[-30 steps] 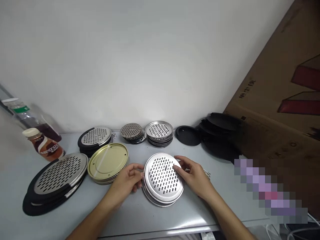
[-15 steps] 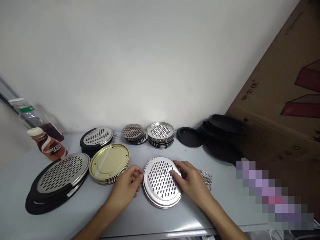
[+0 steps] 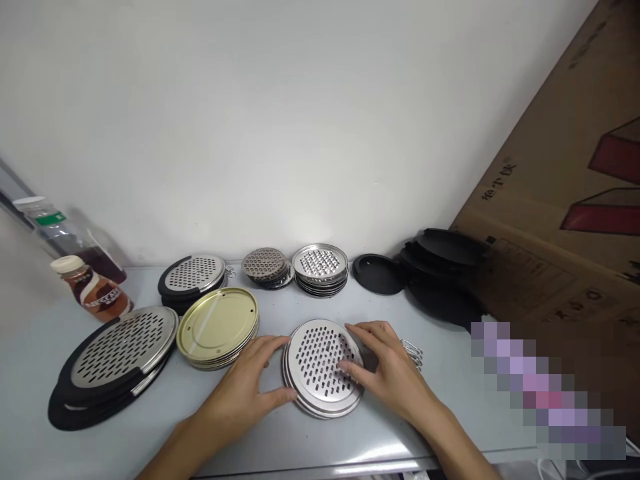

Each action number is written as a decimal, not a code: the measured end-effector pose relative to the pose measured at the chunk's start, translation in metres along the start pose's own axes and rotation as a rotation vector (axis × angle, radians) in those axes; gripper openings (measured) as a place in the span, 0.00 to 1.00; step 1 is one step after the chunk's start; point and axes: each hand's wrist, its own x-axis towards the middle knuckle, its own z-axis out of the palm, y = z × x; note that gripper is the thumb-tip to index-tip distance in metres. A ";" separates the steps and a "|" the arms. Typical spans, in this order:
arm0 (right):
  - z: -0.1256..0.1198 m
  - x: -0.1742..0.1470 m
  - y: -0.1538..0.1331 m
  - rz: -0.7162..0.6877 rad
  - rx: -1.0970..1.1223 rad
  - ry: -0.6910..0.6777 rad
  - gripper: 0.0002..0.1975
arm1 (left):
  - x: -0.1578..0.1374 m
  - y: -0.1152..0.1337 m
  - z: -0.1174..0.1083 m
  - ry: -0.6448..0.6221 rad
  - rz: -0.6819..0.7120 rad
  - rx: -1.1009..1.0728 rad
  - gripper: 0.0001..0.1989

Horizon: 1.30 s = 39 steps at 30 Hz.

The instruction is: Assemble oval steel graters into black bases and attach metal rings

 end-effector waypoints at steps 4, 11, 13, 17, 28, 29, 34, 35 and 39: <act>-0.006 -0.004 0.002 -0.021 -0.032 -0.065 0.36 | -0.002 -0.004 0.000 -0.027 0.107 0.130 0.40; -0.003 -0.010 0.003 -0.042 -0.043 -0.213 0.51 | -0.001 -0.008 0.002 -0.023 0.121 0.147 0.44; -0.003 -0.012 0.005 -0.036 -0.045 -0.246 0.53 | -0.001 -0.007 0.002 -0.023 0.119 0.146 0.44; -0.003 -0.013 0.004 -0.037 -0.044 -0.259 0.55 | -0.001 -0.007 0.002 -0.012 0.119 0.142 0.45; -0.003 -0.012 0.001 -0.041 -0.059 -0.251 0.48 | -0.001 -0.008 0.003 -0.038 0.126 0.162 0.46; -0.002 -0.012 0.001 -0.041 -0.061 -0.254 0.47 | -0.001 -0.008 0.003 -0.047 0.122 0.174 0.46; -0.002 -0.011 0.000 -0.038 -0.047 -0.258 0.44 | 0.000 -0.013 0.004 -0.055 0.166 0.220 0.42; -0.002 -0.011 0.000 -0.038 -0.040 -0.258 0.43 | 0.001 -0.014 0.005 -0.055 0.176 0.226 0.42; 0.001 -0.011 -0.002 -0.036 0.014 -0.267 0.42 | 0.002 -0.020 0.005 -0.077 0.177 0.262 0.43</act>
